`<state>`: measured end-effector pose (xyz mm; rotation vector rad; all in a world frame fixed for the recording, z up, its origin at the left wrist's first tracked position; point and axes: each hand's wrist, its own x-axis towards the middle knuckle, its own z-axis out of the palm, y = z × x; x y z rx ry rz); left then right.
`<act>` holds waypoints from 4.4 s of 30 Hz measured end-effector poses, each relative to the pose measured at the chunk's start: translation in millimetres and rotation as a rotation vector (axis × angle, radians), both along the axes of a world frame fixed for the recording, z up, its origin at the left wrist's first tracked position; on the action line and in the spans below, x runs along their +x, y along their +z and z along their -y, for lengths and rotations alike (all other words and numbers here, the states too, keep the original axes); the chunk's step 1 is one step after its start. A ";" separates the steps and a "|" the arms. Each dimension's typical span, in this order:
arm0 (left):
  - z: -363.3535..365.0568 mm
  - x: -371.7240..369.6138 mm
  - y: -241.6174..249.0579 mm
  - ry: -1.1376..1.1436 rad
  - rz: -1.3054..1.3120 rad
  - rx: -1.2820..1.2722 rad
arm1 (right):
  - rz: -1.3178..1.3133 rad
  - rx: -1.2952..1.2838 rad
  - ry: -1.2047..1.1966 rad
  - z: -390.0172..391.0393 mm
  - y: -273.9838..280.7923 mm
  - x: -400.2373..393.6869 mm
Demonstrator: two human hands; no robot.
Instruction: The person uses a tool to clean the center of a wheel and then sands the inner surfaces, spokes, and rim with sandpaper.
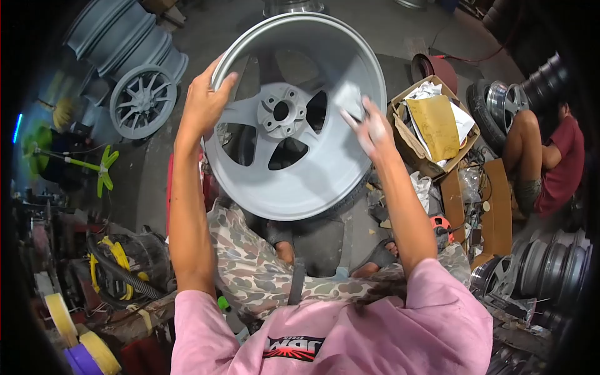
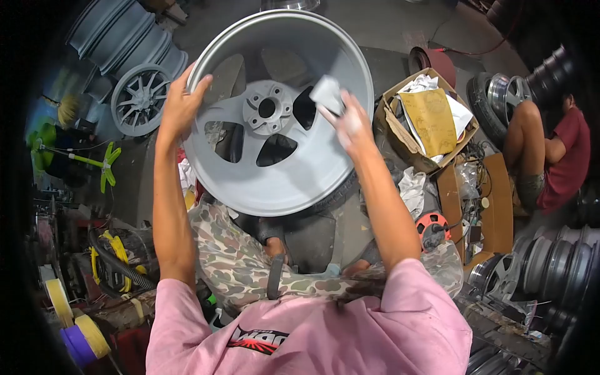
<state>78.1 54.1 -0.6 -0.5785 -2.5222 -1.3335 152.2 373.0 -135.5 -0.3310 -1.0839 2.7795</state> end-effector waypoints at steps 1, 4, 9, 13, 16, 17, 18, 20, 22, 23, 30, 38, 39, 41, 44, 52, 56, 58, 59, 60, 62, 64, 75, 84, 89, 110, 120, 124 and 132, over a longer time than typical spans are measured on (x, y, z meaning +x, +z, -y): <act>2.6 -2.1 -0.9 0.089 -0.017 -0.156 | 0.071 0.010 -0.009 -18.2 -31.5 5.7; 4.4 -9.2 -5.5 0.096 -0.177 -0.129 | 0.225 0.243 -0.059 -36.6 -52.7 34.0; 6.4 -7.7 0.9 0.083 -0.071 -0.112 | 0.204 1.235 -0.499 -102.4 -89.6 5.3; 5.4 -2.2 6.3 0.111 0.007 -0.203 | 0.059 1.365 -0.585 -115.2 -86.7 -27.5; 6.5 -3.8 4.1 0.096 0.025 -0.138 | 0.026 0.758 -0.533 -104.5 -56.8 -41.8; 6.8 -4.1 4.4 0.112 0.031 -0.151 | 0.030 0.755 -0.531 -107.9 -52.6 -49.0; 6.6 -4.6 4.6 0.128 0.038 -0.162 | 0.053 1.015 -0.573 -111.0 -47.6 -57.0; 6.3 -6.9 1.9 0.113 0.049 -0.133 | 0.078 1.286 -0.600 -116.4 -41.3 -68.0; 5.5 -5.2 3.9 0.091 0.067 -0.129 | -0.019 1.570 -0.529 -117.8 -35.3 -77.3; 4.1 -3.1 6.2 0.102 0.075 -0.121 | -0.025 1.578 -0.515 -118.3 -31.4 -82.5; -1.1 -1.2 -1.1 0.094 -0.092 -0.118 | -0.309 1.792 -0.600 -121.9 17.6 -133.3; -4.0 3.9 -1.7 0.094 -0.113 -0.096 | -0.570 1.552 -0.592 -61.9 96.1 -132.9; -6.7 6.4 2.0 0.084 -0.057 -0.074 | -0.537 1.535 -0.508 -54.9 85.0 -125.5; -10.4 9.5 7.9 0.061 0.054 -0.030 | -0.469 1.494 -0.347 -42.0 53.6 -107.7; -12.1 11.6 5.3 0.056 0.040 0.002 | -0.479 1.505 -0.268 10.0 -17.6 -90.3; -18.9 17.0 9.6 0.087 0.020 -0.022 | -0.389 1.561 -0.629 81.0 -28.8 -200.5; -21.4 19.5 11.1 0.062 0.046 -0.015 | -0.298 1.824 -0.336 122.3 -57.7 -220.9; -20.9 18.5 9.6 0.065 0.067 -0.007 | -0.305 1.902 -0.264 129.1 -72.8 -195.8; -20.4 16.7 10.6 0.065 0.065 0.005 | -0.497 1.743 -0.308 121.9 -66.9 -169.9; -20.4 15.0 12.7 0.073 0.064 0.010 | -0.677 1.572 -0.345 107.6 -59.4 -156.0; -20.7 15.7 14.9 0.095 0.125 -0.060 | -0.544 1.398 -0.102 60.3 -45.2 -164.2; -22.8 17.2 12.0 0.085 0.106 -0.036 | -0.516 1.438 -0.230 56.8 -45.3 -188.0; -15.5 11.0 13.5 0.067 0.098 -0.017 | -0.461 1.814 0.085 75.3 -53.7 -181.9; -17.4 10.5 4.6 0.022 0.017 0.031 | -0.498 2.044 -0.329 106.1 -53.7 -181.3; -19.7 13.0 11.5 0.035 0.143 0.004 | -0.426 1.715 -0.012 69.1 -36.6 -186.7; 6.3 -14.9 2.5 0.027 0.150 0.034 | -0.889 1.796 -0.017 124.1 -18.2 -148.9; 12.1 -22.6 -6.9 -0.003 0.135 0.086 | -1.157 2.219 0.156 154.5 -38.0 -127.5; 4.3 -19.8 -5.4 -0.029 0.110 0.090 | -1.165 2.096 0.157 169.9 -9.5 -133.6; 12.3 -21.7 -7.0 0.028 0.140 0.048 | -1.393 2.097 0.108 153.5 -53.9 -123.2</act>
